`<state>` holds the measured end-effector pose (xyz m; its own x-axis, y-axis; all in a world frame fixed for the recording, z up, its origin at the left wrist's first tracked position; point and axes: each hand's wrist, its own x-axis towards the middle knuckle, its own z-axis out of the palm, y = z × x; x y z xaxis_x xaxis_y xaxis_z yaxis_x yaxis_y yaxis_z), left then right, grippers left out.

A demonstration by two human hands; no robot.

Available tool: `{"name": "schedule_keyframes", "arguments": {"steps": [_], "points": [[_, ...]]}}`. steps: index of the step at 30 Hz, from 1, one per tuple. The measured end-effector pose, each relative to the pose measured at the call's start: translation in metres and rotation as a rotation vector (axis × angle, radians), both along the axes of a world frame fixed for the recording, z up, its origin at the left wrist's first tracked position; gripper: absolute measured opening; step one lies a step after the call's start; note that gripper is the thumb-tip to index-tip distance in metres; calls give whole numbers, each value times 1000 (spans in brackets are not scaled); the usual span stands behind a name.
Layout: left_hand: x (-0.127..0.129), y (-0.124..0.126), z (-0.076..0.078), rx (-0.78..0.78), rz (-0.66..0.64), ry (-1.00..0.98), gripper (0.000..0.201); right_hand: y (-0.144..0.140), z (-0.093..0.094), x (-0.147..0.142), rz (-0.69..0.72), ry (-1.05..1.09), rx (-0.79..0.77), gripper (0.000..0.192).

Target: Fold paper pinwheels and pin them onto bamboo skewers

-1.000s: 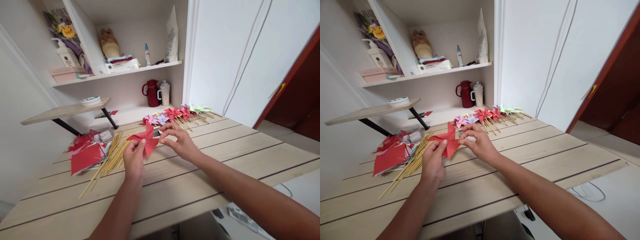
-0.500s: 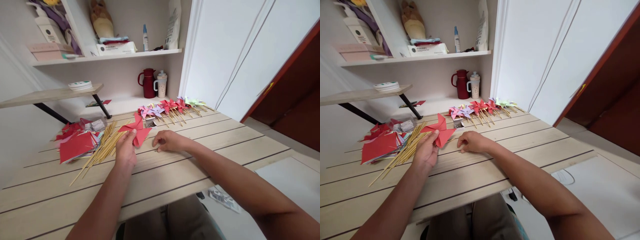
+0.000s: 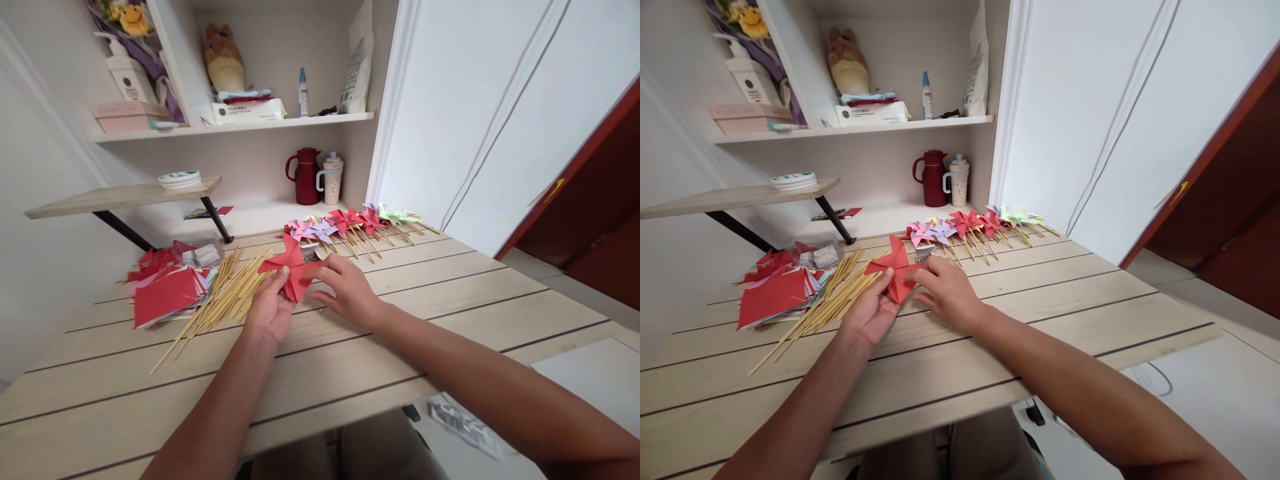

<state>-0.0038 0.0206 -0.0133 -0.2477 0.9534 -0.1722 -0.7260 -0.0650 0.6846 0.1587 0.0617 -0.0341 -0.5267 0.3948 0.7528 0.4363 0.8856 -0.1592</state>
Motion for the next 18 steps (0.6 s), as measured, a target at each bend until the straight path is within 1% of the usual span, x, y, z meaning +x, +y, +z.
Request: {"name": "schedule_keyframes", "arguments": {"steps": [3,6,9,13,18], "points": [[0,0,-2,13,-57,10,7,-1,-2,-4,-26,-6,11,19],[-1,-1,-6,39,-122,38,12,-4,0,-7,26,57,19,14],[-1,-1,-9,71,-142,78,21,-5,4,-8,81,172,-5,14],[-1,-1,-11,98,-132,101,28,-4,7,-8,89,271,-94,16],[2,-2,-9,85,-112,164,28,-3,9,-9,94,382,-267,22]]}}
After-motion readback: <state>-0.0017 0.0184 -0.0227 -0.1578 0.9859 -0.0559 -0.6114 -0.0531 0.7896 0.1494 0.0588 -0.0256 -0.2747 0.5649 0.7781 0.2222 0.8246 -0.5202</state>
